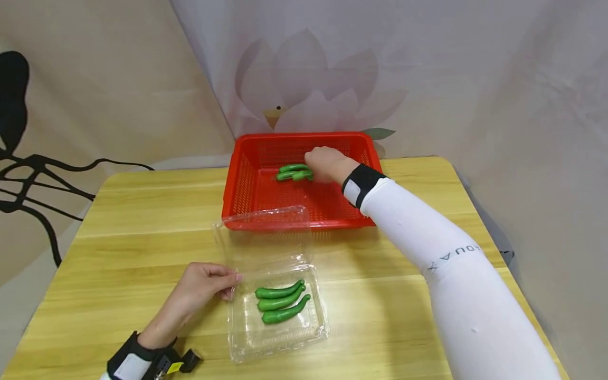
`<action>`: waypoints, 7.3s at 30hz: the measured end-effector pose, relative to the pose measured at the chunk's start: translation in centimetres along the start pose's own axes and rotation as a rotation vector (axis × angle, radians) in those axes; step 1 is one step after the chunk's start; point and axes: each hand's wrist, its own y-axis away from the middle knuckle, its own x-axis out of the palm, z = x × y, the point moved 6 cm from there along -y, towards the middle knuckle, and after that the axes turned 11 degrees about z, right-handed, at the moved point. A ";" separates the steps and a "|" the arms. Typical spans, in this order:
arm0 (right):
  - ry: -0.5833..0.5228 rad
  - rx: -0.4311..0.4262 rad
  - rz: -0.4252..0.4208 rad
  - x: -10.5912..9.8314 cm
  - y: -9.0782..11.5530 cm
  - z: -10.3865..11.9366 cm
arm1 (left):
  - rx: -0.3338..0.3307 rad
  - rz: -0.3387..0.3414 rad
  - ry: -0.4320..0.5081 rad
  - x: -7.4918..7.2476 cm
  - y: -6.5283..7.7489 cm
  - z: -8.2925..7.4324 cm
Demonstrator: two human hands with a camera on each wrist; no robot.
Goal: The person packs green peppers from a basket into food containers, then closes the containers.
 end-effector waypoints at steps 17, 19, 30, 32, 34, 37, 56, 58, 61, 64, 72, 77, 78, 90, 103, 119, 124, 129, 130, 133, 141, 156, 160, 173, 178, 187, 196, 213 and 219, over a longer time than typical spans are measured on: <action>-0.122 -0.042 -0.131 -1.7 3.7 -1.6 | 0.012 0.003 -0.017 0.3 -0.6 -0.8; -0.135 -0.040 -0.149 -1.6 4.4 -1.9 | 0.024 0.024 -0.016 0.5 -0.9 -0.8; -0.178 0.008 -0.238 -1.7 8.4 -2.5 | 0.032 0.084 -0.062 1.1 -1.6 -1.5; -0.172 -0.005 -0.253 -1.9 8.7 -2.2 | 0.034 0.085 -0.053 1.1 -1.6 -1.5; -0.169 -0.023 -0.263 -2.0 9.0 -1.7 | 0.034 0.085 -0.039 1.2 -1.6 -1.3; -0.172 -0.040 -0.262 -2.0 9.4 -1.2 | 0.032 0.086 -0.030 1.3 -1.5 -1.0; -0.174 -0.122 -0.409 -3.0 11.8 1.5 | 0.019 0.033 -0.034 0.8 -1.1 -0.2; -0.176 -0.123 -0.425 -3.2 12.3 1.6 | 0.019 0.034 -0.036 0.7 -1.3 -0.3; -0.181 -0.136 -0.442 -3.3 12.8 2.0 | 0.015 0.032 -0.036 0.7 -1.3 -0.3; -0.181 -0.154 -0.466 -3.4 13.3 2.5 | 0.015 0.033 -0.037 0.6 -1.4 -0.2; -0.178 -0.245 -0.536 -3.5 15.1 4.8 | 0.022 0.028 -0.036 0.5 -1.5 -0.2; -0.172 -0.329 -0.587 -3.1 16.1 6.4 | 0.021 0.029 -0.033 0.5 -1.4 -0.1; -0.168 -0.340 -0.593 -3.0 16.3 6.7 | 0.021 0.030 -0.034 0.6 -1.4 -0.1; -0.173 -0.413 -0.569 -0.4 17.2 9.4 | 0.026 0.035 -0.017 0.6 -1.4 -0.2; -0.177 -0.481 -0.435 3.9 16.9 12.6 | 0.024 0.041 -0.020 0.6 -1.4 -0.3; -0.057 -0.517 -0.216 8.8 16.2 16.4 | 0.026 0.033 -0.023 0.5 -1.4 -0.3; -0.031 -0.532 -0.167 10.0 16.1 17.4 | 0.025 0.033 -0.030 0.5 -1.4 -0.3; -0.078 -0.532 -0.075 10.7 16.1 18.0 | 0.029 0.034 -0.027 0.5 -1.3 -0.4; -0.089 -0.531 -0.057 10.9 16.1 18.1 | 0.028 0.034 -0.027 0.5 -1.3 -0.4; -0.119 -0.522 0.000 11.3 16.0 18.4 | 0.028 0.034 -0.026 0.5 -1.3 -0.5; -0.090 -0.517 0.054 12.1 15.8 18.8 | 0.038 0.044 -0.024 0.6 -1.3 -0.4; -0.079 -0.507 0.109 13.3 15.3 19.2 | 0.014 0.025 -0.043 0.6 -1.4 -0.2; -0.073 -0.501 0.114 13.5 15.2 19.2 | 0.015 0.025 -0.040 0.6 -1.3 -0.3; -0.090 -0.492 0.022 11.7 15.8 18.6 | 0.022 0.036 -0.032 0.6 -1.3 -0.3; -0.049 -0.532 -0.118 10.0 16.3 18.1 | 0.020 0.034 -0.034 0.6 -1.3 -0.3; -0.085 -0.600 -0.282 6.7 17.3 16.8 | 0.037 0.043 -0.029 0.6 -1.3 -0.4; -0.117 -0.620 -0.514 2.0 18.1 14.7 | 0.023 0.031 -0.032 0.6 -1.3 -0.3; -0.162 -0.439 -0.644 -3.5 16.0 9.5 | 0.016 0.032 -0.035 0.5 -1.3 -0.3; -0.185 -0.321 -0.568 -4.3 14.0 7.7 | 0.018 0.032 -0.041 0.5 -1.2 -0.4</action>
